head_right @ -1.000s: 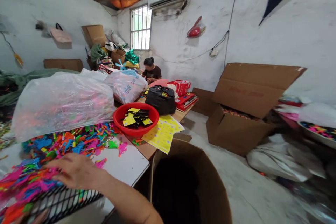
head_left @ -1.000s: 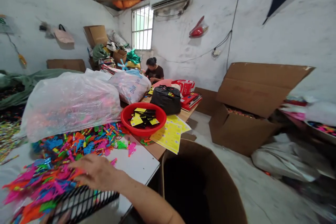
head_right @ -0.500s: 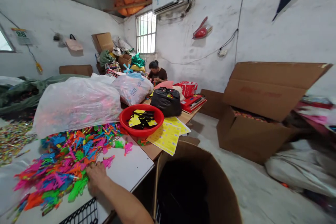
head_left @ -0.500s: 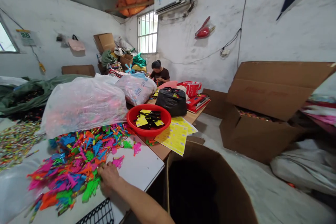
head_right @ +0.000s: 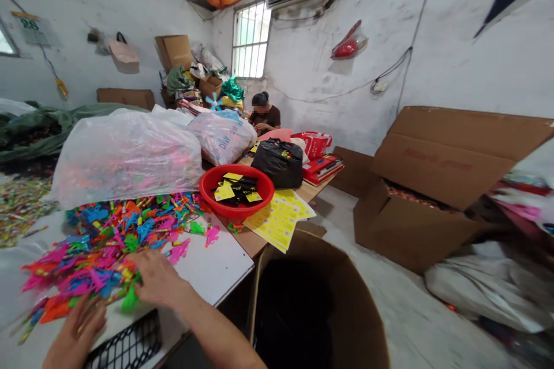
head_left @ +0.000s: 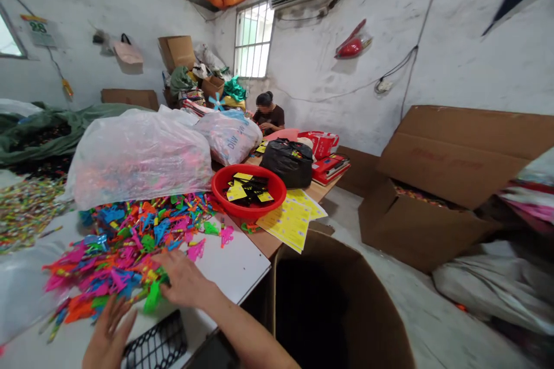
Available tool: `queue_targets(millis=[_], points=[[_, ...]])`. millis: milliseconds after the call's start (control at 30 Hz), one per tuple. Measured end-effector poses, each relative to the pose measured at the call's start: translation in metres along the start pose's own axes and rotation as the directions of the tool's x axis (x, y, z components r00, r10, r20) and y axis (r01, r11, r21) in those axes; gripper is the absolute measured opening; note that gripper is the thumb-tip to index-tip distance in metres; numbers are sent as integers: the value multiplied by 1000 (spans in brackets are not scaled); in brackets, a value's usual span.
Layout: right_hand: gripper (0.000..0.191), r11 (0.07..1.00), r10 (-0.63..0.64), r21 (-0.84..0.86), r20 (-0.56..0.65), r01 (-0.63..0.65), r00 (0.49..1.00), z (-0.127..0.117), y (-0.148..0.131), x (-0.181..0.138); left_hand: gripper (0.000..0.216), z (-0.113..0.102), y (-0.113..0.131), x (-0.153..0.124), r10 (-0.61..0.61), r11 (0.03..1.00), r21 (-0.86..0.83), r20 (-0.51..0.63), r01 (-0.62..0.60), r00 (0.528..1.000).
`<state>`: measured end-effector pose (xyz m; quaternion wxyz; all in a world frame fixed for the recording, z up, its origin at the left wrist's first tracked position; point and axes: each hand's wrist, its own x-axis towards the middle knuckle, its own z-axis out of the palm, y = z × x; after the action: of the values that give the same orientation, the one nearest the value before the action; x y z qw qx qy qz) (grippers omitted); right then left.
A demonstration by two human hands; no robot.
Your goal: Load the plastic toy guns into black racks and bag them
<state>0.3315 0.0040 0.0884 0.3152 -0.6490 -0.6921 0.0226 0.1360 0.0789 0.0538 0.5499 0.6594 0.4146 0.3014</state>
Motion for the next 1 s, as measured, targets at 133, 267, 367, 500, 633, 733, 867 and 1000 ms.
queue_targets(millis=[133,267,367,500,633,733,867,1000], points=[[63,976,-149,164,29,143,988,0,-40,-11,64,14,33,10,-139,913,-387,0,128,990],[54,870,247,464,-120,-165,962,3,-38,-33,52,4,49,-7,-207,818,-560,-74,131,976],[35,739,378,591,32,-323,925,14,-31,-40,42,-10,42,-15,-259,792,-593,-109,147,960],[28,777,315,521,165,-354,935,24,-52,-40,39,-18,33,-26,-262,770,-624,-113,137,958],[23,910,287,278,115,-308,951,29,-74,-35,41,-21,34,-32,-222,763,-642,-154,74,963],[29,922,275,273,35,-274,961,31,-85,-35,43,-28,29,-32,-202,746,-665,-202,17,958],[23,903,249,359,7,-235,969,46,-106,-44,42,-32,17,-34,-192,696,-714,-289,-77,938],[35,705,337,612,156,-359,928,82,-116,-41,48,-12,7,-50,-156,741,-664,-319,-103,935]])
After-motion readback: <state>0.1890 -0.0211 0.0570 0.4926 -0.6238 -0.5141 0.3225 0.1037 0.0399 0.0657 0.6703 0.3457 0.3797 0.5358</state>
